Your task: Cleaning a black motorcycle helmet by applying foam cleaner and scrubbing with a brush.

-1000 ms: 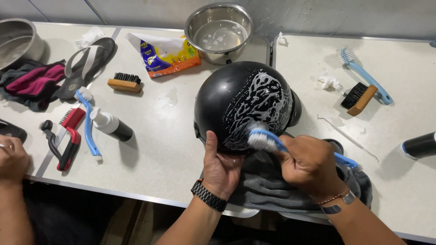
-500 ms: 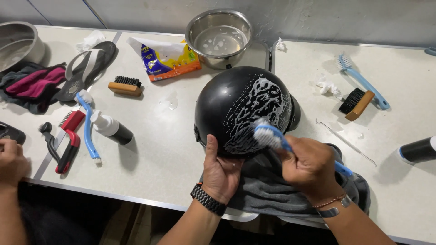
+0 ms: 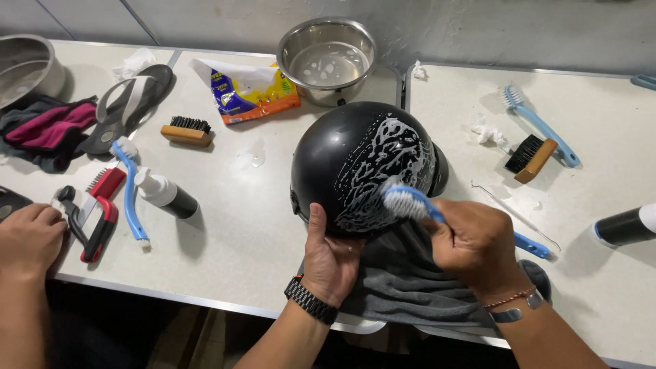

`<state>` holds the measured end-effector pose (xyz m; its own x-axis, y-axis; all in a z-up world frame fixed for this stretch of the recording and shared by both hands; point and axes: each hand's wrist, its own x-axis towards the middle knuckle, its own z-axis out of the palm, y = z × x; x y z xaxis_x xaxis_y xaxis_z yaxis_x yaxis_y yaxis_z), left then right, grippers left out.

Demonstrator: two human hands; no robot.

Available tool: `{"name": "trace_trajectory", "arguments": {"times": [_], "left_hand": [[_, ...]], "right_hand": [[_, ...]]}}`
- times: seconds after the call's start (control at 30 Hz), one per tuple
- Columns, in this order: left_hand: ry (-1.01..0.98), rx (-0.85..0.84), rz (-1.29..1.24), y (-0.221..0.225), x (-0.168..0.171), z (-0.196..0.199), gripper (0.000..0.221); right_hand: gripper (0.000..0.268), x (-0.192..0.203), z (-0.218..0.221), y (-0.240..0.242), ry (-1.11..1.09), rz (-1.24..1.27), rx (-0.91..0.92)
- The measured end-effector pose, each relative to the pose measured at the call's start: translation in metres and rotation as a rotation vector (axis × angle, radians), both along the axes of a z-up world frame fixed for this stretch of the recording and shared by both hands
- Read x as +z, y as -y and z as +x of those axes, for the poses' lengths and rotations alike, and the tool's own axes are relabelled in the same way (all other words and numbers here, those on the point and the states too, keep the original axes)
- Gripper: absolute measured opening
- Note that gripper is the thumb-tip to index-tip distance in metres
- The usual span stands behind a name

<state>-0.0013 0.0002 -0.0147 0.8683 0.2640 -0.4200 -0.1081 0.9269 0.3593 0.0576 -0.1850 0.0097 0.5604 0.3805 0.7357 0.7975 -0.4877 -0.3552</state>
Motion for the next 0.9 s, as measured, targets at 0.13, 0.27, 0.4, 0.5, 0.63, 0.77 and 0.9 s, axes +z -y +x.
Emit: {"name": "trace_trajectory", "arguments": {"times": [0.13, 0.27, 0.4, 0.5, 0.63, 0.77, 0.9], "left_hand": [[-0.013, 0.010, 0.001, 0.000, -0.004, 0.003, 0.055], [-0.004, 0.013, -0.006, 0.000, 0.002, 0.002, 0.055], [-0.009, 0.009, 0.028, 0.000, 0.003, 0.001, 0.056], [-0.020, 0.004, 0.035, -0.001, 0.001, 0.002, 0.058], [-0.028, 0.025, 0.011, 0.001, 0.007, 0.003, 0.058], [-0.057, 0.018, 0.032, 0.002, 0.009, -0.004, 0.061], [-0.025, 0.029, 0.029, 0.003, 0.010, 0.003, 0.058]], "right_hand": [[0.021, 0.011, -0.004, -0.013, -0.016, -0.012, 0.037], [0.024, 0.014, 0.001, 0.001, -0.110, -0.053, 0.048], [0.025, 0.018, 0.024, -0.002, -0.054, -0.021, -0.066], [0.028, 0.036, 0.019, -0.018, -0.146, -0.058, -0.053], [0.027, 0.049, 0.015, -0.013, -0.252, -0.144, 0.039], [0.026, 0.040, 0.016, -0.014, -0.243, -0.091, -0.071], [0.024, 0.052, 0.000, -0.016, -0.334, -0.154, -0.004]]}}
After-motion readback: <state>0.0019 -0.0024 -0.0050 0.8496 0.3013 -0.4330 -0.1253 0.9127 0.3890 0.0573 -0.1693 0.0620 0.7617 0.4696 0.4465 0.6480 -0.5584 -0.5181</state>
